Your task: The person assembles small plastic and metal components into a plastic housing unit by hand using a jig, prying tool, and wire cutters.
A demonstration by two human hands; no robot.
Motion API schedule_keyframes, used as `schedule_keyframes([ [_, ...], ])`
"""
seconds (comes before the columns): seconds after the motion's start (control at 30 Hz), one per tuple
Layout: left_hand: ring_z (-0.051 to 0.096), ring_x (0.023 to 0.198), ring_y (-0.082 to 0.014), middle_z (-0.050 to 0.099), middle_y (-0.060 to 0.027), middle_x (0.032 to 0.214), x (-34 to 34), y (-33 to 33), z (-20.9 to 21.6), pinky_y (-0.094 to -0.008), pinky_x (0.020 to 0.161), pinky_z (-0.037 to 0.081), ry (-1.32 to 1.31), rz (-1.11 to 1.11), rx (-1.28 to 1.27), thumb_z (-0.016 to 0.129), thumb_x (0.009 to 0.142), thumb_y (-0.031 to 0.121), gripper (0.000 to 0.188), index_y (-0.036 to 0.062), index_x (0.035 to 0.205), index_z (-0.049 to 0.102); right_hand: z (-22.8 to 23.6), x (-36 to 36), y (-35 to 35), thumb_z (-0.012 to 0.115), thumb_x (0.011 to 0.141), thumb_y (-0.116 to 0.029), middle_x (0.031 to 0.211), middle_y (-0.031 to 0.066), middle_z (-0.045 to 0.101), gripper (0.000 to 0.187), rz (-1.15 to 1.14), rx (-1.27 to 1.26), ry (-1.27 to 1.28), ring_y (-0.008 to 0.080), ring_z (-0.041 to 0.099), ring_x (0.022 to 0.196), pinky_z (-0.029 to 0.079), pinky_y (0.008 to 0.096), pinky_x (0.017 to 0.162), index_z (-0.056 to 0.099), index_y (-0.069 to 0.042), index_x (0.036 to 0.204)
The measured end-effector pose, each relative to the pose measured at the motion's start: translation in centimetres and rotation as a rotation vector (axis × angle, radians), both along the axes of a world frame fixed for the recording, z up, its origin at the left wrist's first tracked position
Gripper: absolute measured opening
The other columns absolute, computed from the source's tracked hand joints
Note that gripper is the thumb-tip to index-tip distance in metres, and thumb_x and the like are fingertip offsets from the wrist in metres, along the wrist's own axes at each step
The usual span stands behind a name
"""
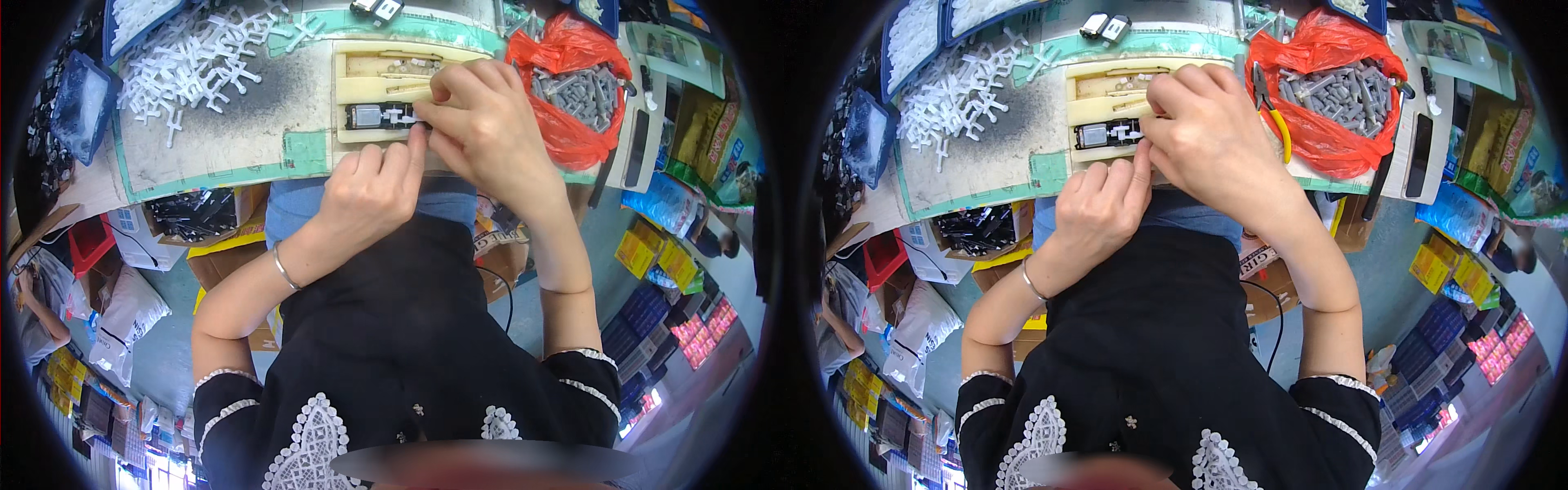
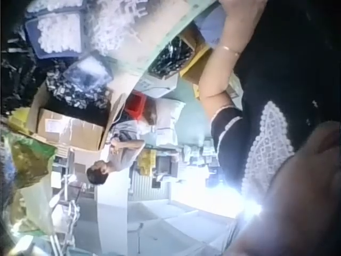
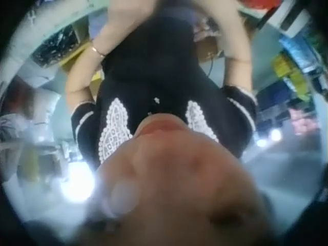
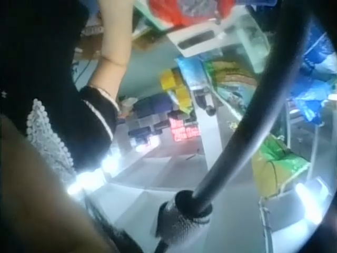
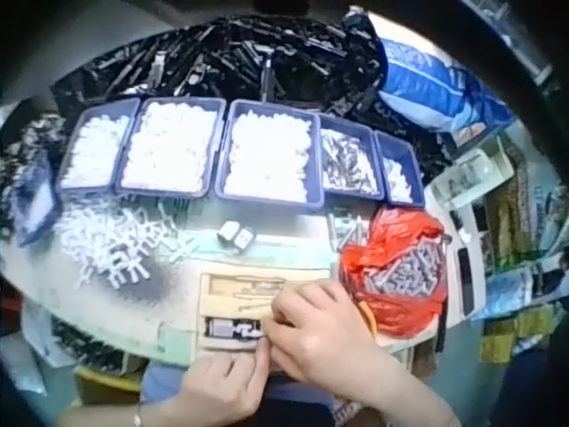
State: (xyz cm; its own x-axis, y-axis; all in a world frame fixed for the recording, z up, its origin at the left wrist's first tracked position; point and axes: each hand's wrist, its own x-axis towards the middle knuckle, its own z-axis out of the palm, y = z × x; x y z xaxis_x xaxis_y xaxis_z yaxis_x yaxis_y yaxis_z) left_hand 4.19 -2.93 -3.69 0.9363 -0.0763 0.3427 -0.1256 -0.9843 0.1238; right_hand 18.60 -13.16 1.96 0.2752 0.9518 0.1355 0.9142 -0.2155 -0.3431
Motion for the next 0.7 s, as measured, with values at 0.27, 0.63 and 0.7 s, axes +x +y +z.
schedule_keyframes([
  [0.27, 0.05, 0.055, -0.0201, 0.051, -0.0053, 0.069, 1.6, 5.3, 1.4, -0.0316, 0.05, 0.042, -0.096, 0.121, -0.396, 0.062, 0.075, 0.004, 0.035, 0.0047, 0.111, 0.06, -1.9, 1.7, -2.9, 0.065, 0.075, -0.008, 0.088, 0.0094, 0.061, 0.016, -0.39, 0.295, 0.212, 0.0261, 0.058, 0.081, 0.046, 0.035, 0.073, 0.068, -0.006, 0.091],
  [0.63, 0.057, 0.079, -0.0277, 0.058, -0.0111, 0.082, 6.0, 10.8, 1.6, -0.0378, 0.071, 0.045, 0.103, 0.19, 0.04, 0.058, 0.073, 0.0, 0.027, 0.0018, 0.099, 0.062, -3.3, 7.6, 0.3, 0.061, 0.077, -0.018, 0.084, 0.0097, 0.065, 0.015, -0.458, -0.017, -0.434, 0.0278, 0.058, 0.084, 0.043, 0.0386, 0.076, 0.065, -0.005, 0.082],
  [0.7, 0.058, 0.071, -0.0248, 0.055, -0.0094, 0.075, 5.7, 10.7, 1.8, -0.035, 0.066, 0.045, -0.067, 0.202, -0.065, 0.056, 0.069, -0.002, 0.02, 0.0019, 0.088, 0.059, -3.4, 7.1, 0.5, 0.06, 0.076, -0.015, 0.081, 0.0097, 0.065, 0.011, -0.438, -0.023, -0.427, 0.0275, 0.059, 0.082, 0.043, 0.0378, 0.075, 0.064, -0.005, 0.08],
])
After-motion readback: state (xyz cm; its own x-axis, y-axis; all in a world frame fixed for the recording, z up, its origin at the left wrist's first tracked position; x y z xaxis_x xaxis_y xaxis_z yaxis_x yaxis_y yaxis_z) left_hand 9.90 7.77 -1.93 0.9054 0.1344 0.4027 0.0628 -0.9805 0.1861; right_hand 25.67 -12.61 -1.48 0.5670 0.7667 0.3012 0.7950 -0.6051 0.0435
